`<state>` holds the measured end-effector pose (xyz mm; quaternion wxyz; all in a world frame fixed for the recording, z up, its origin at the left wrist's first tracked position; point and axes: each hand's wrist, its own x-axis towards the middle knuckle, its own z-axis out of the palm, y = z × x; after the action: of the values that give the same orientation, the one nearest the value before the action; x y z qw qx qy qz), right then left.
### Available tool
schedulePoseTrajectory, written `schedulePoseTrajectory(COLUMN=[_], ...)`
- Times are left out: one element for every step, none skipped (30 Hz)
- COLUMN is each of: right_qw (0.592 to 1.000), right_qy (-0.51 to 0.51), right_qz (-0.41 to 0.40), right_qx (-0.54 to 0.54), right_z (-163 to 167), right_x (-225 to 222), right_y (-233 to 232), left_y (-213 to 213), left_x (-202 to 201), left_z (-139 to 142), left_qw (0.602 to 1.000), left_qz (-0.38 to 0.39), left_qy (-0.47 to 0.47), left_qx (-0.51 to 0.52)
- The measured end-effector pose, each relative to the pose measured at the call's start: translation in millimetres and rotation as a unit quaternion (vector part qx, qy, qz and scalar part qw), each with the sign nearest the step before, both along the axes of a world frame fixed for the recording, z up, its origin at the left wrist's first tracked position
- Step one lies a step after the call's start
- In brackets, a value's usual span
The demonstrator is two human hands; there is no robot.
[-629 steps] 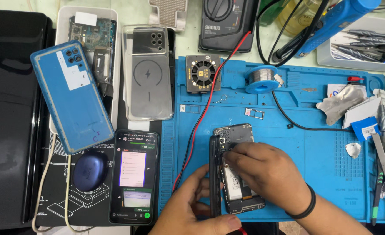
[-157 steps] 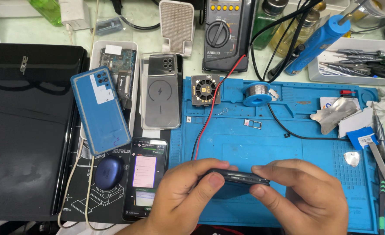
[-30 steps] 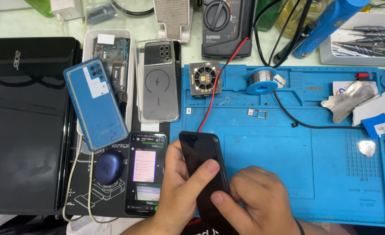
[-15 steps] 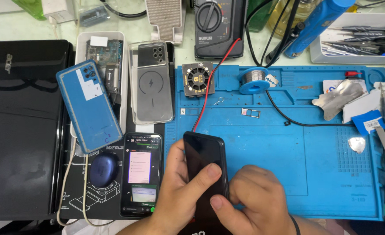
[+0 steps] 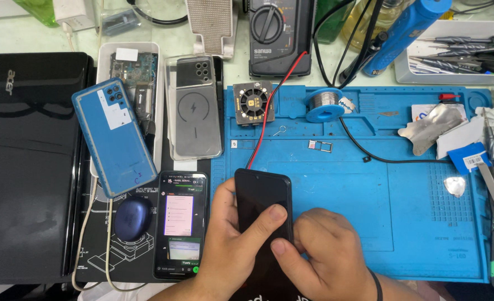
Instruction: The person reassembles a disassembled smartphone by connecting internal ribbon cables, seating the battery, and closing the back cover. They then power on the device, test the touchscreen, and insert a SIM card into the tray.
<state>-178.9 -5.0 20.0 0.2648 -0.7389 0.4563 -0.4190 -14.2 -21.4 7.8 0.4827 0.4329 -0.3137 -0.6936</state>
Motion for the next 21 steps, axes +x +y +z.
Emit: schedulePoseTrajectory(right_qw=[1.000,1.000,0.999,0.999,0.999,0.999,0.999,0.999,1.000,1.000,1.000,0.999,0.999,0.999,0.999,1.000,0.999,0.999,0.998,0.995,0.991], right_qy=[-0.003,-0.005,-0.007,-0.004,-0.001,0.002,0.007,0.011,0.014,0.012,0.011,0.009,0.008,0.006,0.005,-0.004,-0.012,-0.021,-0.043,-0.064,-0.086], right_qz=[0.012,0.025,0.036,0.036,0.037,0.037,0.030,0.026,0.020,0.023,0.027,0.030,0.032,0.033,0.034,0.024,0.017,0.010,-0.025,-0.060,-0.096], right_qx=[0.002,0.006,0.010,0.015,0.019,0.022,0.019,0.017,0.015,0.014,0.011,0.008,0.009,0.010,0.011,0.020,0.030,0.040,0.042,0.044,0.046], right_z=[-1.3,-2.4,-3.2,-3.9,-4.8,-5.5,-6.3,-7.1,-7.9,-8.5,-9.3,-10.1,-10.7,-11.2,-11.7,-12.1,-12.4,-12.4,-13.1,-14.5,-15.6], right_x=[0.4,0.8,1.2,1.3,1.6,1.6,1.8,1.8,1.8,1.6,0.8,0.1,-0.5,-1.0,-0.9,-1.0,-0.9,-0.8,1.4,5.8,9.2], right_y=[0.0,0.5,1.4,2.4,2.8,3.2,3.7,4.1,4.5,4.9,4.5,4.1,4.0,4.4,5.0,5.9,7.2,9.5,12.5,16.5,20.4], left_y=[-1.0,-1.7,-2.2,-2.2,-2.3,-2.5,-2.2,-1.4,-0.8,-0.1,-0.2,-0.5,-0.8,-1.0,-1.6,-2.3,-2.2,-1.9,-2.8,-4.0,-4.7], left_x=[0.3,-0.1,0.4,0.5,1.3,1.8,0.6,-1.2,-2.0,-2.7,-3.7,-4.1,-3.7,-2.7,-1.6,-0.6,0.5,1.1,1.7,2.1,2.3], left_z=[-0.5,-1.0,-1.1,-1.1,-1.0,-0.8,-0.8,-0.6,-0.2,0.2,0.3,0.4,0.7,1.2,1.6,2.1,2.9,3.8,4.2,4.4,4.7], left_qw=[1.000,0.999,0.998,0.998,0.997,0.997,0.997,0.996,0.996,0.996,0.996,0.996,0.996,0.996,0.996,0.995,0.994,0.993,0.992,0.991,0.990], left_qz=[0.021,0.042,0.062,0.066,0.070,0.074,0.077,0.082,0.085,0.084,0.083,0.083,0.083,0.084,0.084,0.091,0.099,0.109,0.119,0.129,0.138], left_qy=[-0.003,-0.005,-0.008,-0.014,-0.020,-0.025,-0.020,-0.015,-0.010,-0.020,-0.029,-0.038,-0.032,-0.025,-0.019,-0.029,-0.040,-0.050,-0.042,-0.034,-0.026], left_qx=[0.006,0.014,0.022,0.013,0.004,-0.007,0.000,0.009,0.018,0.016,0.013,0.009,0.011,0.013,0.015,0.003,-0.008,-0.019,-0.011,-0.004,0.003])
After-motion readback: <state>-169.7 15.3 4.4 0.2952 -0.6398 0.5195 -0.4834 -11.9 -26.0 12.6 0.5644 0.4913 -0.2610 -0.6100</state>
